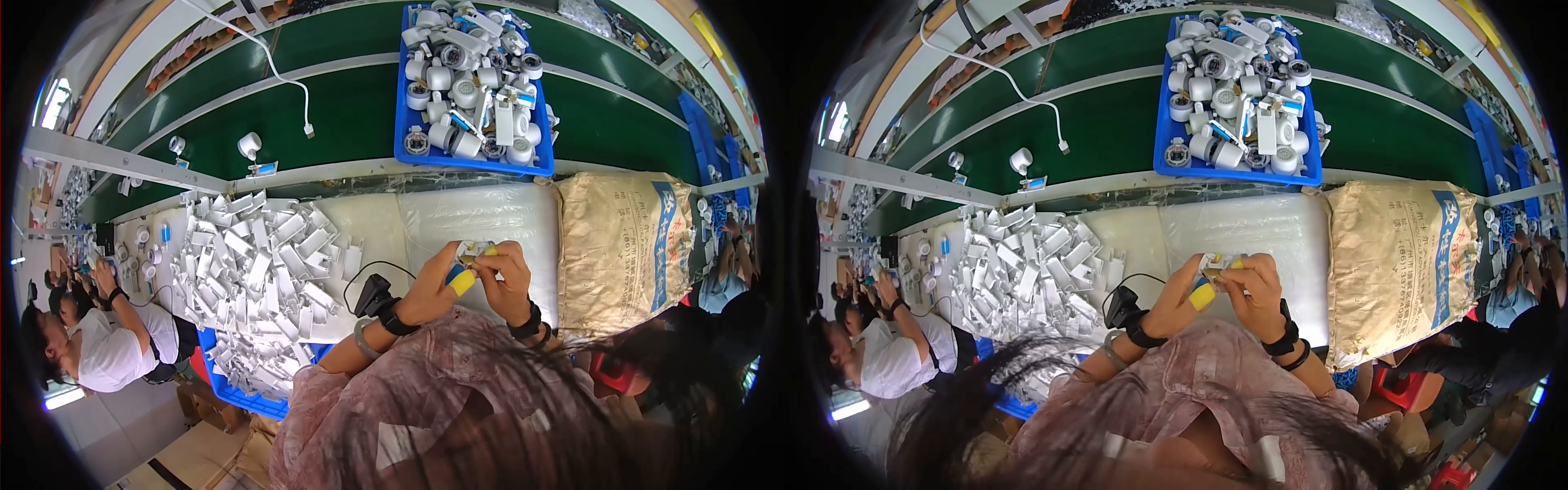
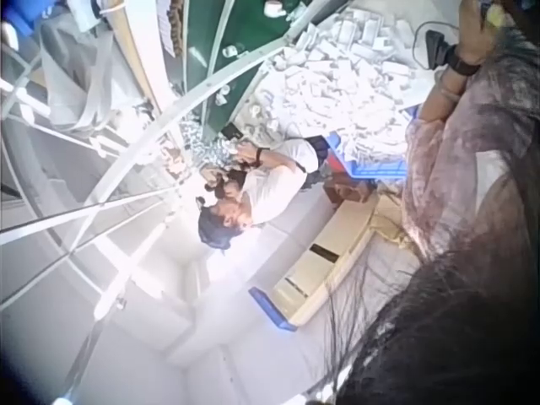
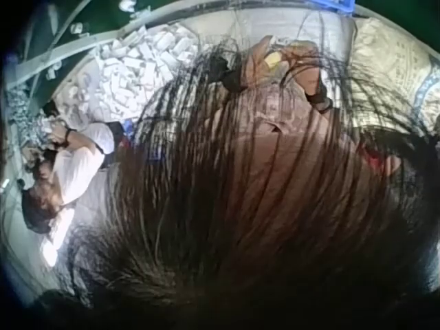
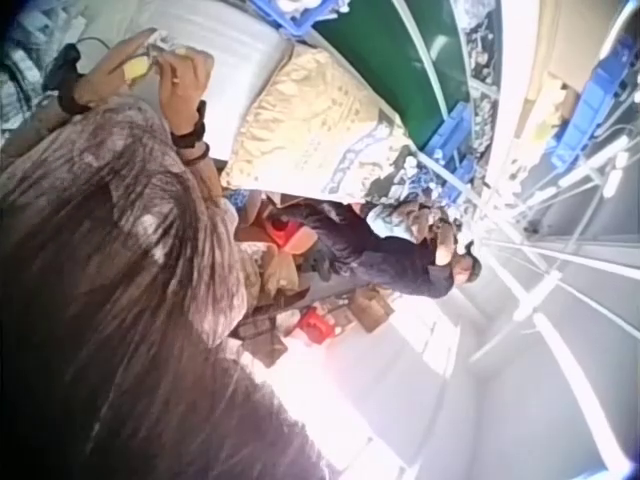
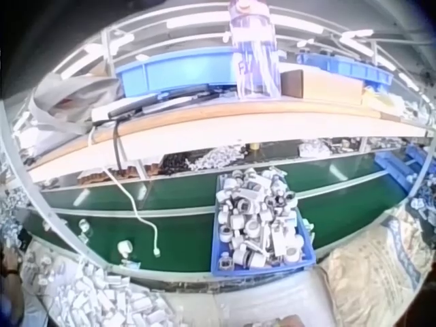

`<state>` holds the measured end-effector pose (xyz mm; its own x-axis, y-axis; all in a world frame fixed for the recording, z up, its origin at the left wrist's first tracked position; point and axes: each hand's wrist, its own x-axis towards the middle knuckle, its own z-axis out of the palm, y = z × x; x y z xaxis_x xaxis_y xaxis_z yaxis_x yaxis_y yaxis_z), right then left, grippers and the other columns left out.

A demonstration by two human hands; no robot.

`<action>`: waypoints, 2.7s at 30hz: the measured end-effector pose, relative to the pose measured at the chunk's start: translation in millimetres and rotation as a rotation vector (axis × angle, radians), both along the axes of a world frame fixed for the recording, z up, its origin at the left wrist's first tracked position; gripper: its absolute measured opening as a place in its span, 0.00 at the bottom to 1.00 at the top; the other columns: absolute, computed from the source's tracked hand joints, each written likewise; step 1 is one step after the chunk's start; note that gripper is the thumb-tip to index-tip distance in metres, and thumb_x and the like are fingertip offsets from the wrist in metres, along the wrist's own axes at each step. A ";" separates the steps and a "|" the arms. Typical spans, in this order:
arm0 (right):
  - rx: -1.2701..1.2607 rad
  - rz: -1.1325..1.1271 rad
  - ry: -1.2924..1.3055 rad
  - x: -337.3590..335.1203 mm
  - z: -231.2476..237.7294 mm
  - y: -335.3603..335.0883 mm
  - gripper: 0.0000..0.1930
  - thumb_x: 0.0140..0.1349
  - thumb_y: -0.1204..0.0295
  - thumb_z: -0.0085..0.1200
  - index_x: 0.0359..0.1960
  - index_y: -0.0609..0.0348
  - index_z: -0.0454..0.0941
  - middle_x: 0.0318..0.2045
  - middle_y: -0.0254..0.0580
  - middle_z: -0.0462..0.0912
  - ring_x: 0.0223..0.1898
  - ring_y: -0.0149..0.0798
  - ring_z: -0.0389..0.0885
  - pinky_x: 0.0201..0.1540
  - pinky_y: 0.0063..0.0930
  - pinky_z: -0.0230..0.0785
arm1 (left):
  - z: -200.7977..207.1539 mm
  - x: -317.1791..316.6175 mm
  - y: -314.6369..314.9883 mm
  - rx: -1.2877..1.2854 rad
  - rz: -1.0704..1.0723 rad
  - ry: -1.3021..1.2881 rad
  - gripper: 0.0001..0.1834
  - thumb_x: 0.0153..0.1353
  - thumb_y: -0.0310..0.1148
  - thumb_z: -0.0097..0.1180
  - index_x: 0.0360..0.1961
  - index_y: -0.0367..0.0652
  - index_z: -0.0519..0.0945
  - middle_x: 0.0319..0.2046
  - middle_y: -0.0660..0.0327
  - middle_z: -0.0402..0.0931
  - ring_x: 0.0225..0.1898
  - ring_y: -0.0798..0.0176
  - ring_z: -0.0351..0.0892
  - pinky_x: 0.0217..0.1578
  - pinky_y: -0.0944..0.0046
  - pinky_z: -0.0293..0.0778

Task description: The person picks up a white plastic housing and a circuit board, fits the board into the housing, and presses a white plastic cover onto the assembly. They then place the completed unit onto a green conveyor belt.

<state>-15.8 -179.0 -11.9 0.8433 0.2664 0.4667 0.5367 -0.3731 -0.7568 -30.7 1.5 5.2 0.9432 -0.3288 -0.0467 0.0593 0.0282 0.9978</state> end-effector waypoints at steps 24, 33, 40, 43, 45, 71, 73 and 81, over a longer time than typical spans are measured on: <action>-0.040 -0.001 -0.072 9.4 1.1 9.3 0.12 0.47 0.81 0.64 0.34 0.55 0.80 0.33 0.39 0.76 0.37 0.45 0.73 0.43 0.36 0.66 | -8.4 2.6 1.7 0.010 0.098 0.145 0.10 0.68 0.27 0.40 0.44 0.35 0.72 0.28 0.57 0.77 0.23 0.67 0.75 0.25 0.67 0.71; -0.036 -0.247 0.216 126.0 -39.8 -76.0 0.13 0.57 0.77 0.61 0.44 0.63 0.77 0.38 0.45 0.81 0.37 0.41 0.81 0.39 0.29 0.74 | -66.1 84.3 118.9 -0.037 0.531 0.158 0.14 0.71 0.36 0.39 0.53 0.42 0.67 0.31 0.60 0.76 0.17 0.70 0.72 0.14 0.71 0.70; -0.467 -0.702 0.381 279.8 -128.8 -181.9 0.20 0.55 0.64 0.62 0.44 0.67 0.78 0.33 0.51 0.83 0.37 0.44 0.83 0.41 0.34 0.74 | -149.9 86.6 168.0 0.256 0.859 0.070 0.26 0.65 0.28 0.48 0.65 0.42 0.63 0.59 0.54 0.66 0.54 0.62 0.72 0.46 0.66 0.72; -0.468 -0.671 0.500 308.9 -151.2 -175.6 0.18 0.52 0.61 0.60 0.35 0.67 0.82 0.30 0.56 0.84 0.36 0.51 0.84 0.39 0.39 0.74 | -186.7 52.8 158.0 0.186 0.639 0.095 0.27 0.60 0.19 0.49 0.63 0.40 0.66 0.56 0.56 0.69 0.54 0.61 0.72 0.47 0.66 0.72; -0.505 -0.672 0.754 324.6 -174.7 -201.2 0.13 0.51 0.65 0.59 0.28 0.67 0.83 0.27 0.56 0.84 0.33 0.52 0.84 0.37 0.41 0.75 | -166.5 52.4 120.6 0.180 0.536 0.214 0.27 0.59 0.19 0.42 0.62 0.40 0.67 0.58 0.59 0.67 0.59 0.62 0.69 0.47 0.63 0.75; -0.083 0.069 0.673 6.6 -31.6 -4.4 0.14 0.53 0.75 0.61 0.42 0.62 0.75 0.33 0.49 0.80 0.35 0.47 0.80 0.36 0.32 0.71 | -96.1 24.1 -33.4 -0.030 -0.039 0.201 0.18 0.71 0.33 0.46 0.58 0.38 0.68 0.46 0.60 0.73 0.46 0.68 0.74 0.47 0.69 0.71; -0.043 0.069 0.787 5.8 -26.5 -7.9 0.16 0.56 0.73 0.60 0.46 0.62 0.74 0.35 0.48 0.80 0.37 0.44 0.80 0.39 0.31 0.71 | -93.9 13.8 -21.1 -0.097 -0.044 0.496 0.17 0.71 0.37 0.44 0.54 0.38 0.70 0.42 0.64 0.74 0.40 0.72 0.73 0.41 0.71 0.71; 0.386 0.521 1.015 19.4 -72.1 -16.3 0.16 0.69 0.67 0.50 0.54 0.62 0.72 0.45 0.43 0.78 0.47 0.33 0.75 0.52 0.27 0.66 | -38.6 12.1 7.4 -0.301 -0.046 0.468 0.18 0.73 0.44 0.41 0.49 0.39 0.72 0.32 0.61 0.76 0.22 0.70 0.73 0.21 0.70 0.69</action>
